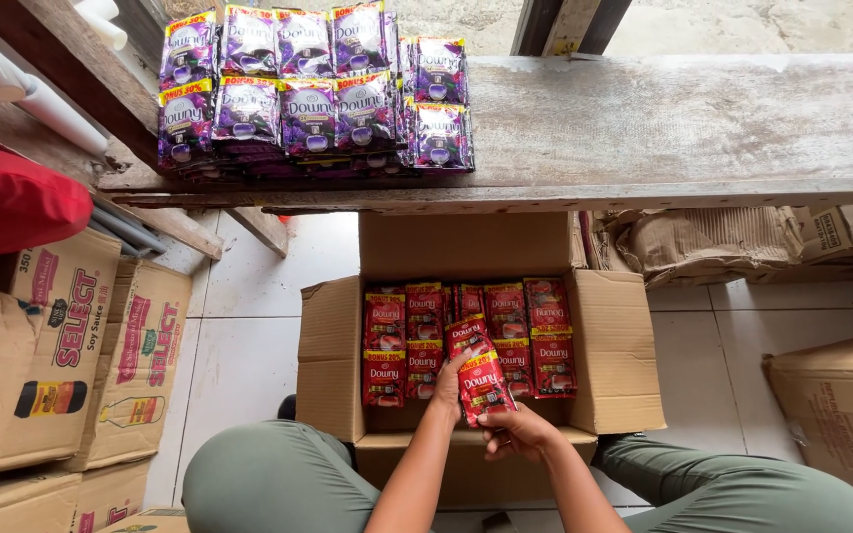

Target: Organizing small individual packets of fabric softener from a cardboard box onto a display shelf.

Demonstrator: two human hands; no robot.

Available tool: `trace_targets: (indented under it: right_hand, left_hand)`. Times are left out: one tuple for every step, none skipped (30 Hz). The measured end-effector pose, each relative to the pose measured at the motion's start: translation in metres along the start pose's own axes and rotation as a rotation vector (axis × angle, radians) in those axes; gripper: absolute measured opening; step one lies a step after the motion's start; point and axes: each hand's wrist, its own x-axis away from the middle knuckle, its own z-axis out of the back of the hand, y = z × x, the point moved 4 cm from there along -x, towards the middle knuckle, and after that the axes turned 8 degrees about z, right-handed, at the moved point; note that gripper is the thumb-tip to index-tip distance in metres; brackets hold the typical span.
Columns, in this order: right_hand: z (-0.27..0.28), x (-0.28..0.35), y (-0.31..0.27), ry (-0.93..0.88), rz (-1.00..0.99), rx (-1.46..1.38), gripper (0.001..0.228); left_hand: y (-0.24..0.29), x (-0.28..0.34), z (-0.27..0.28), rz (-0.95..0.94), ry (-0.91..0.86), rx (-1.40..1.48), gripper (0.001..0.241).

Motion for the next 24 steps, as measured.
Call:
trace_targets:
  right_hand:
    - [-0.001, 0.002, -0.003, -0.002, 0.002, 0.001, 0.024]
    - [-0.001, 0.004, -0.006, 0.029, -0.001, 0.132, 0.036]
    - [-0.001, 0.005, -0.009, 0.06, -0.002, 0.259, 0.049]
    - [0.007, 0.006, -0.009, 0.058, 0.003, 0.258, 0.049]
    - [0.01, 0.007, -0.01, -0.052, 0.03, 0.243, 0.059]
    - [0.014, 0.008, -0.012, -0.162, 0.057, 0.229, 0.071]
    - [0.017, 0.008, -0.018, -0.164, 0.062, 0.226, 0.071]
    - [0.024, 0.007, -0.027, -0.072, 0.144, 0.15, 0.076]
    - [0.03, 0.007, -0.037, 0.021, 0.226, 0.072, 0.08]
    - [0.025, 0.012, -0.043, 0.018, 0.231, 0.068, 0.08]
    - [0.018, 0.017, -0.051, -0.035, 0.271, -0.055, 0.076]
    - [0.012, 0.022, -0.06, -0.089, 0.31, -0.179, 0.078]
    - [0.004, 0.018, -0.061, -0.092, 0.314, -0.184, 0.078]
    - [0.002, 0.013, -0.062, 0.065, 0.303, -0.139, 0.072]
    - [0.001, 0.01, -0.064, 0.222, 0.287, -0.093, 0.067]
    - [0.003, 0.005, -0.06, 0.218, 0.29, -0.099, 0.067]
    - [0.006, -0.001, -0.056, 0.222, 0.311, -0.258, 0.064]
    - [0.008, -0.006, -0.052, 0.226, 0.33, -0.417, 0.061]
    - [0.014, -0.013, -0.046, 0.221, 0.333, -0.424, 0.061]
    - [0.021, -0.021, -0.043, 0.228, 0.39, -0.427, 0.059]
    - [0.028, -0.029, -0.04, 0.235, 0.446, -0.427, 0.057]
    - [0.028, -0.029, -0.038, 0.229, 0.448, -0.433, 0.057]
    - [0.029, -0.031, -0.036, 0.22, 0.46, -0.445, 0.052]
    - [0.029, -0.032, -0.035, 0.211, 0.473, -0.458, 0.047]
  left_hand:
    - [0.004, 0.004, -0.004, -0.003, -0.001, -0.001, 0.045]
    - [0.008, 0.008, -0.01, -0.024, -0.048, 0.013, 0.045]
    - [0.013, 0.012, -0.015, -0.044, -0.096, 0.024, 0.045]
    - [0.017, 0.012, -0.013, -0.045, -0.097, 0.019, 0.045]
    - [0.02, 0.011, -0.013, -0.058, -0.134, 0.004, 0.046]
    - [0.024, 0.011, -0.013, -0.07, -0.17, -0.01, 0.047]
    - [0.025, 0.013, -0.014, -0.071, -0.171, -0.016, 0.047]
    - [0.026, 0.014, -0.016, -0.059, -0.177, -0.043, 0.049]
    - [0.028, 0.016, -0.017, -0.048, -0.183, -0.071, 0.05]
    - [0.025, 0.01, -0.011, -0.049, -0.184, -0.077, 0.05]
    - [0.024, 0.003, -0.005, -0.072, -0.173, -0.137, 0.052]
    - [0.022, -0.003, 0.001, -0.095, -0.163, -0.197, 0.055]
    - [0.021, 0.001, -0.003, -0.095, -0.161, -0.204, 0.055]
    - [0.017, 0.004, -0.008, -0.06, -0.145, -0.269, 0.058]
    - [0.014, 0.007, -0.012, -0.025, -0.128, -0.335, 0.062]
    - [0.012, 0.015, -0.023, -0.026, -0.126, -0.342, 0.062]
    - [0.007, 0.023, -0.032, 0.021, -0.107, -0.359, 0.062]
    - [0.003, 0.031, -0.042, 0.069, -0.087, -0.375, 0.062]
    - [-0.001, 0.032, -0.043, 0.068, -0.083, -0.384, 0.062]
    - [-0.004, 0.033, -0.044, 0.067, -0.1, -0.381, 0.06]
    - [-0.008, 0.034, -0.045, 0.065, -0.116, -0.376, 0.059]
    - [-0.01, 0.036, -0.045, 0.062, -0.112, -0.383, 0.059]
    - [-0.01, 0.038, -0.045, 0.024, -0.09, -0.411, 0.06]
    - [-0.01, 0.04, -0.045, -0.015, -0.068, -0.439, 0.061]
